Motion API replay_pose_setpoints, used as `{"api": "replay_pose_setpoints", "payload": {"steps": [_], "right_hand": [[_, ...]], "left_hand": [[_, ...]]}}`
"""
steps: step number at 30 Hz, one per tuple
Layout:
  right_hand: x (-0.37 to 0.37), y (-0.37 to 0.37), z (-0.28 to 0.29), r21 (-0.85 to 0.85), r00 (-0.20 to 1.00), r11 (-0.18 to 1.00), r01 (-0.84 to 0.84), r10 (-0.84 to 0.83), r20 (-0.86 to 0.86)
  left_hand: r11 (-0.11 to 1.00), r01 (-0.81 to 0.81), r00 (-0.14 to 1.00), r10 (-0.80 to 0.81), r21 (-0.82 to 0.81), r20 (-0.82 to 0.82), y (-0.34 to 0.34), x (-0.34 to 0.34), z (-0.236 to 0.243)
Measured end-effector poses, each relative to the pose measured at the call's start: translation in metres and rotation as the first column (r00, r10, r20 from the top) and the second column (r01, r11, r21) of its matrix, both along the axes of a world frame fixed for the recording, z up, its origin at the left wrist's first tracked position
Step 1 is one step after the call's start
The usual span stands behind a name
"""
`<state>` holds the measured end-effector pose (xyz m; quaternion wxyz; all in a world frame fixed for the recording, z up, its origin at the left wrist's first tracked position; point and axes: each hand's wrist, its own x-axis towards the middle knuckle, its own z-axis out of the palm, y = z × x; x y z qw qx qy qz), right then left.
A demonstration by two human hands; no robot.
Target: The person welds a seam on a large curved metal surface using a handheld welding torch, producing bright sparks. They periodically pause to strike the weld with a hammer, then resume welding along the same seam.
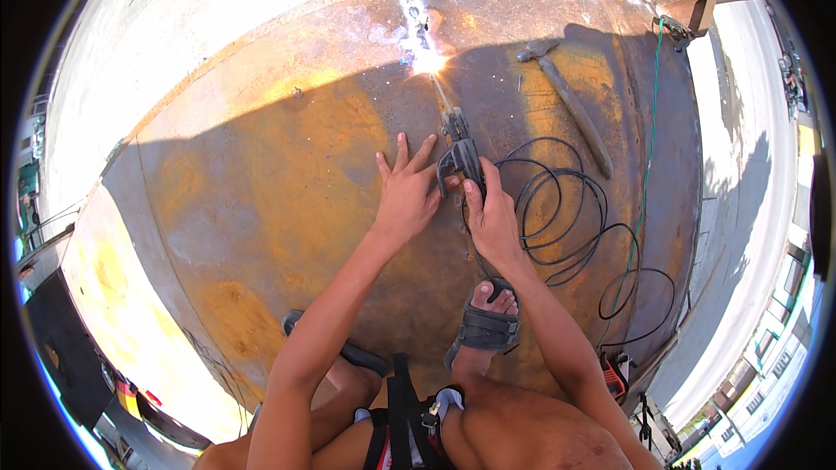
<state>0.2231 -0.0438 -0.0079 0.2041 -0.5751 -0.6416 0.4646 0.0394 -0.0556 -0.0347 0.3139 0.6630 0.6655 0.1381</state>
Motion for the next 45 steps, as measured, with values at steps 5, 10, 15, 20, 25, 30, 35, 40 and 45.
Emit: {"api": "replay_pose_setpoints", "payload": {"steps": [5, 10, 15, 20, 25, 30, 35, 40, 45], "right_hand": [[-0.0023, 0.0005, 0.0015, 0.002, 1.0, 1.0, 0.001, -0.001, 0.003], [-0.0016, 0.0004, -0.0019, 0.034, 1.0, 0.999, 0.003, -0.003, 0.006], [-0.0017, -0.0006, -0.0031, 0.044, 1.0, 0.999, 0.004, -0.003, -0.015], [-0.0009, -0.0001, -0.0017, 0.008, 1.0, 1.0, -0.004, 0.004, -0.005], [0.0005, -0.0014, -0.004, 0.013, 1.0, 1.0, -0.004, 0.004, 0.003], [-0.001, 0.0, -0.0007, -0.008, 1.0, 1.0, 0.001, -0.001, -0.005], [-0.0016, -0.0006, -0.0026, 0.004, 1.0, 1.0, 0.003, -0.003, -0.003], [-0.0015, -0.0005, -0.0021, 0.011, 1.0, 1.0, 0.005, -0.005, -0.007], [-0.0019, -0.0002, -0.0011, 0.01, 1.0, 1.0, 0.004, -0.004, -0.012]], "left_hand": [[1.0, -0.003, 1.0, 0.003, 0.014, -0.006, -0.0011, -0.0015, -0.0042], [1.0, -0.02, 1.0, 0.02, 0.003, 0.014, -0.0005, 0.0008, -0.0041], [1.0, -0.002, 1.0, 0.002, 0.003, -0.004, -0.0006, -0.0009, -0.0039], [1.0, -0.005, 1.0, 0.005, 0.014, 0.004, -0.0012, -0.0012, -0.0046], [1.0, -0.005, 1.0, 0.005, 0.029, 0.005, -0.0017, -0.0009, -0.007], [1.0, -0.011, 1.0, 0.011, 0.013, 0.013, -0.0021, -0.0012, -0.006], [1.0, -0.009, 1.0, 0.009, 0.017, 0.007, -0.0015, -0.0009, -0.0062], [1.0, 0.005, 1.0, -0.005, 0.016, -0.007, -0.0016, -0.0016, -0.007], [1.0, -0.013, 1.0, 0.013, 0.02, 0.011, -0.0021, -0.0006, -0.0062]]}}
